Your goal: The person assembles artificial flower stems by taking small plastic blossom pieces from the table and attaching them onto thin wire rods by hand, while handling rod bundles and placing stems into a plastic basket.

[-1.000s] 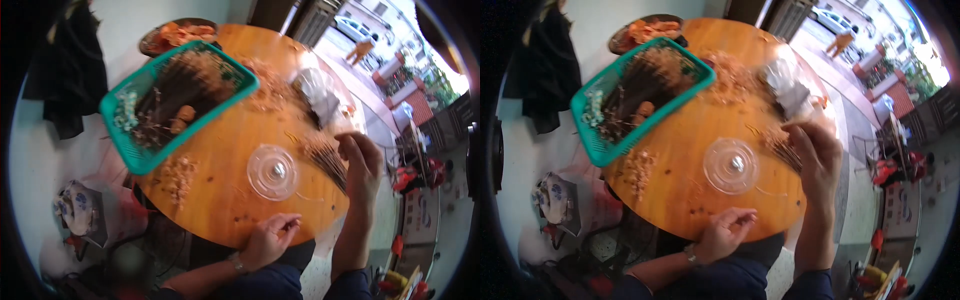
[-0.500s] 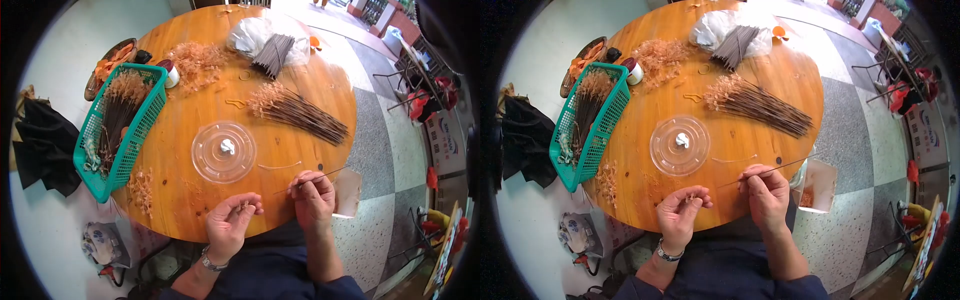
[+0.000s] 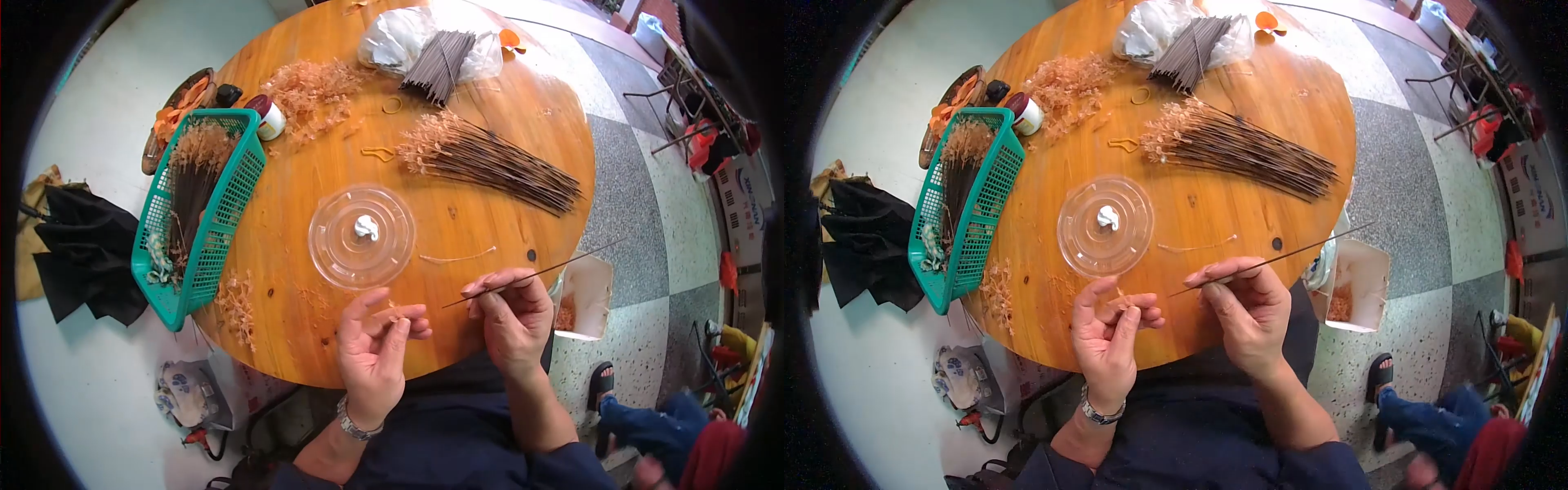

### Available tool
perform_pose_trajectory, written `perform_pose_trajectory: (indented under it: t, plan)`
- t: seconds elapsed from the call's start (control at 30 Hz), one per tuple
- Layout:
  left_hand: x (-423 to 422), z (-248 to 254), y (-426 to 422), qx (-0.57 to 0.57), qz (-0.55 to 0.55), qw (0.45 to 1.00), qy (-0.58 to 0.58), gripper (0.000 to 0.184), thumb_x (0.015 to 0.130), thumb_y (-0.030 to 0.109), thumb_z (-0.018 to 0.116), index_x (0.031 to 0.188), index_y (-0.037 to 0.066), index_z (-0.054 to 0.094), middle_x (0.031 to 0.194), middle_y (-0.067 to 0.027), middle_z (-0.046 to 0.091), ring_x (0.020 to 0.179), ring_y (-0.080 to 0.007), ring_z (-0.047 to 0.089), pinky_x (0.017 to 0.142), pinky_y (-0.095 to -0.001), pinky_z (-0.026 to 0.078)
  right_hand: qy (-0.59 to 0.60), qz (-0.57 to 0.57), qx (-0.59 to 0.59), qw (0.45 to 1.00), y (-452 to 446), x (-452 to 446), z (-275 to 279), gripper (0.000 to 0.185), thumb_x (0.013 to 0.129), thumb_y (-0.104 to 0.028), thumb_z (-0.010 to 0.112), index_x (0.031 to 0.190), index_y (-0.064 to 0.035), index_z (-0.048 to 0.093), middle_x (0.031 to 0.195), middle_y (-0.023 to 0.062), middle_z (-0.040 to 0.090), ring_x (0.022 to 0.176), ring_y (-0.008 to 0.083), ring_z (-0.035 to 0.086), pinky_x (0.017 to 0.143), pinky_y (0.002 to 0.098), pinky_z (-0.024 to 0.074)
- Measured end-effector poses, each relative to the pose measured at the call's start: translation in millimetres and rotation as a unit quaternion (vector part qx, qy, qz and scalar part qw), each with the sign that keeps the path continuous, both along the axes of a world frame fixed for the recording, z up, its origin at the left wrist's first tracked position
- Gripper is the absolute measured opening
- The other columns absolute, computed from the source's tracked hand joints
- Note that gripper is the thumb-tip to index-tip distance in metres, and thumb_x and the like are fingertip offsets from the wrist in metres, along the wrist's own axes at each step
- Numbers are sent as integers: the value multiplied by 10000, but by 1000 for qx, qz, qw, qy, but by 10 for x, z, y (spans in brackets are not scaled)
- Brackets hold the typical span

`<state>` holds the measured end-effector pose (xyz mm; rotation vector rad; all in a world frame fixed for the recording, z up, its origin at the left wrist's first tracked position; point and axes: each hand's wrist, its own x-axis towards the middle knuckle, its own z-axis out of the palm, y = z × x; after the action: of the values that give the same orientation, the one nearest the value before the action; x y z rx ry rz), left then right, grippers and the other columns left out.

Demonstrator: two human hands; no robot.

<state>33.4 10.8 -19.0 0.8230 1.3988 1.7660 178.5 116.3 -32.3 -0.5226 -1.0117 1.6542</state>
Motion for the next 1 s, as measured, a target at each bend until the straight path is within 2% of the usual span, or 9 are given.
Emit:
perform_pose_trajectory:
  t: [0.13,0.23,0.33,0.43,0.53,0.63,1.0]
  plan:
    - [41,53,23,5,33,999,-14,497,1076,-22,551,1523,83,362,1117,-216,736,937,-189,743,846,-367,652,-11,8,1,1000,1,16,-5,128,1034,39,628,1161,21,623,1087,151,766,920,115,695,803,241,543]
    - [35,-37,16,48,27,998,-13,342,1076,-14,558,1408,46,503,1104,-195,738,937,-198,746,848,-376,652,-19,7,-1,1000,-1,3,13,129,1033,34,635,1161,22,626,1077,145,771,905,101,687,800,233,539]
    - [-28,-61,-17,6,-22,998,63,234,1072,-21,557,1294,-14,633,1151,-182,738,961,-205,748,871,-372,649,-30,7,0,1000,2,9,-1,132,1030,29,642,1161,24,629,1074,142,773,908,98,686,802,231,537]
    - [-12,91,-4,-48,-13,999,2,216,1052,-80,554,1195,-69,715,1193,-149,731,1012,-185,737,921,-337,630,-34,5,4,999,0,-6,4,136,1027,30,646,1162,24,630,1071,142,774,920,103,691,807,233,539]
    - [-17,118,35,-15,-8,999,-46,303,1039,-103,559,1312,-69,685,1151,-123,742,1019,-177,738,931,-331,627,-32,-1,9,999,0,-11,-7,137,1026,32,645,1162,23,631,1073,147,771,929,114,697,808,236,543]
    - [-34,55,6,-24,-20,999,-26,285,1055,-65,564,1318,-62,676,1225,-162,748,1044,-198,744,931,-361,635,-23,-4,2,1000,-6,-28,8,136,1024,33,646,1159,21,630,1071,151,767,935,125,703,805,241,547]
    - [12,-6,-29,-19,-4,1000,-5,241,1049,-30,624,1271,-36,717,1139,-149,780,965,-183,757,871,-343,644,-21,-2,-3,1000,-15,-25,22,149,1012,55,643,1153,13,629,1064,136,747,968,154,720,809,249,554]
